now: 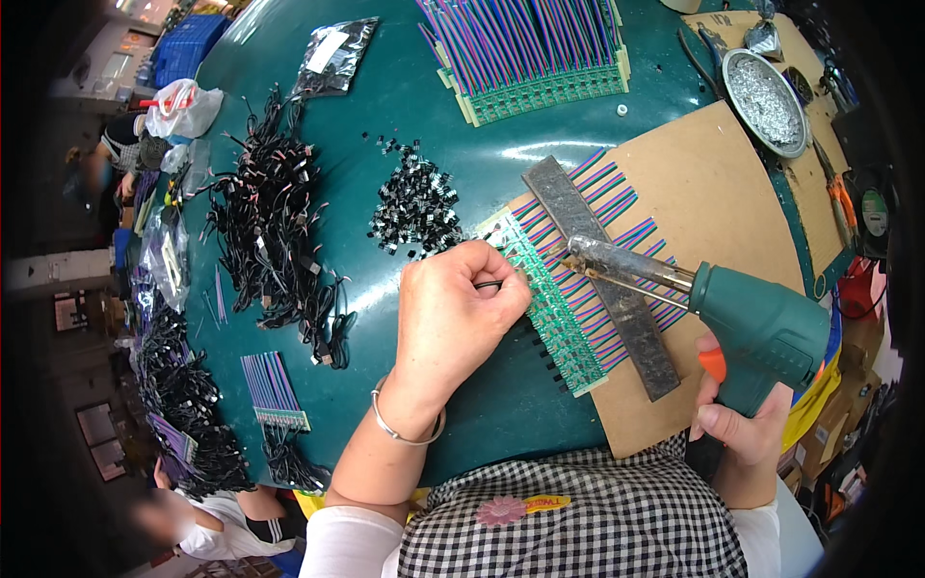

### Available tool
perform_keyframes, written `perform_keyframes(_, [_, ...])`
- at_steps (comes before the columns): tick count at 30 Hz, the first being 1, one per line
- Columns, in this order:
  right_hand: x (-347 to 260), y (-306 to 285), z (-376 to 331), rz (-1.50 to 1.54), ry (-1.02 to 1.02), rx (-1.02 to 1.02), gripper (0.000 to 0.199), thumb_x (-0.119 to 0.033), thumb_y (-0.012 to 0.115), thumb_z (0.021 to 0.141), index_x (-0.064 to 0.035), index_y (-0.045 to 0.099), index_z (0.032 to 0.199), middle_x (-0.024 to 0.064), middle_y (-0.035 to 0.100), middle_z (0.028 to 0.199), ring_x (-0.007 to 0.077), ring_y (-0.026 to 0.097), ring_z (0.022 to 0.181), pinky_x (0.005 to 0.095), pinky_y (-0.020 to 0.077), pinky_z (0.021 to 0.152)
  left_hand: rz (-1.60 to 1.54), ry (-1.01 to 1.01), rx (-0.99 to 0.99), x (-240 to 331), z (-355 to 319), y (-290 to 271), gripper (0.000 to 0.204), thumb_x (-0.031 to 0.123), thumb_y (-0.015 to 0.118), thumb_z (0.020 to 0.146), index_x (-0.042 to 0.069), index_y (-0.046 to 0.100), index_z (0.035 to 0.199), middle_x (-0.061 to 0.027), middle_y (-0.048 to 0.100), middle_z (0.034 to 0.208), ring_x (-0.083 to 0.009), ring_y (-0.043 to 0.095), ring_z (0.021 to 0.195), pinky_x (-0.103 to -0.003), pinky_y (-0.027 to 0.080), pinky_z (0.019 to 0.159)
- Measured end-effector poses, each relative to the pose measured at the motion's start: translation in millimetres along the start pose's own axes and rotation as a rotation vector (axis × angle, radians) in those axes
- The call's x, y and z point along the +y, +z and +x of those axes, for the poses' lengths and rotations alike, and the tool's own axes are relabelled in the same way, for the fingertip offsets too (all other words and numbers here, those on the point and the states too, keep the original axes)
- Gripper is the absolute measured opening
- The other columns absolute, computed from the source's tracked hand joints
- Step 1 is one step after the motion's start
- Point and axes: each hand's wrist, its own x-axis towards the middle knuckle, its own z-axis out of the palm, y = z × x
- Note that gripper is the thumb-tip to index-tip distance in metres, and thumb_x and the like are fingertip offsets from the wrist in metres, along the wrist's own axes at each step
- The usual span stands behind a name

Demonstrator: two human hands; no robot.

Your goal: The person assembles wires and components onto a circuit board using a soldering iron or heat gun.

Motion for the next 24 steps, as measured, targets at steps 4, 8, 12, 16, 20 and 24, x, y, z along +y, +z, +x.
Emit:
perform_keyframes(4, [1,-4,-4,-0.015,0.045,-0.014,0.066,-0.004,0.073,0.061,0.0097,0.037,0.116,0.0207,0.050,0.107,0.0157,0.055,0.054,0.0244,0.0490,0.041,0.033,-0.005,-0.048,3,-1,-2,0.009,0.003,0.064,0.072,-0.002,0.060,0.067,0.0018,0.057,0.057,0.0009,0.044,0.052,-0.016,0.034,0.045])
perform_keyframes(8, [0,-8,-8,-0.021,0.052,-0.001,0.065,-0.005,0.073,0.062,0.0100,0.038,0.115,0.0213,0.050,0.108,0.0160,0.056,0.054,0.0249,0.0489,0.042,0.026,-0.001,-0.054,4,-2,-2,0.008,0.003,0.065,0.073,-0.002,0.060,0.069,0.0022,0.057,0.057,0.0013,0.044,0.051,-0.016,0.034,0.045])
perform_keyframes(12, [1,-11,-9,-0.058,0.032,-0.047,0.060,-0.003,0.072,0.063,0.0098,0.042,0.113,0.0203,0.052,0.108,0.0160,0.056,0.056,0.0248,0.0490,0.044,-0.036,-0.039,-0.065,3,-7,-2,0.008,0.003,0.066,0.074,-0.002,0.061,0.071,0.0029,0.057,0.056,0.0019,0.043,0.050,-0.015,0.032,0.044])
perform_keyframes(16, [5,-12,-11,-0.058,0.029,-0.082,0.056,-0.002,0.072,0.064,0.0095,0.044,0.111,0.0189,0.053,0.106,0.0157,0.057,0.058,0.0245,0.0496,0.046,0.027,0.001,-0.057,3,-8,-1,0.008,0.003,0.066,0.074,-0.001,0.060,0.071,0.0034,0.056,0.056,0.0022,0.042,0.049,-0.015,0.032,0.043])
perform_keyframes(20, [7,-16,-9,-0.122,-0.032,-0.175,0.055,-0.001,0.071,0.064,0.0093,0.044,0.111,0.0178,0.053,0.104,0.0155,0.057,0.058,0.0245,0.0499,0.047,0.065,0.008,-0.096,3,-3,-2,0.008,0.003,0.066,0.073,-0.001,0.060,0.070,0.0033,0.056,0.055,0.0022,0.043,0.049,-0.015,0.033,0.043])
perform_keyframes(24, [-1,-2,-5,-0.062,0.063,-0.119,0.039,0.005,0.066,0.065,0.0068,0.053,0.101,0.0102,0.059,0.078,0.0135,0.056,0.061,0.0242,0.0470,0.054,0.005,-0.011,-0.103,-2,-2,-2,0.009,0.002,0.066,0.072,-0.001,0.059,0.068,0.0028,0.057,0.056,0.0021,0.044,0.050,-0.015,0.034,0.044])
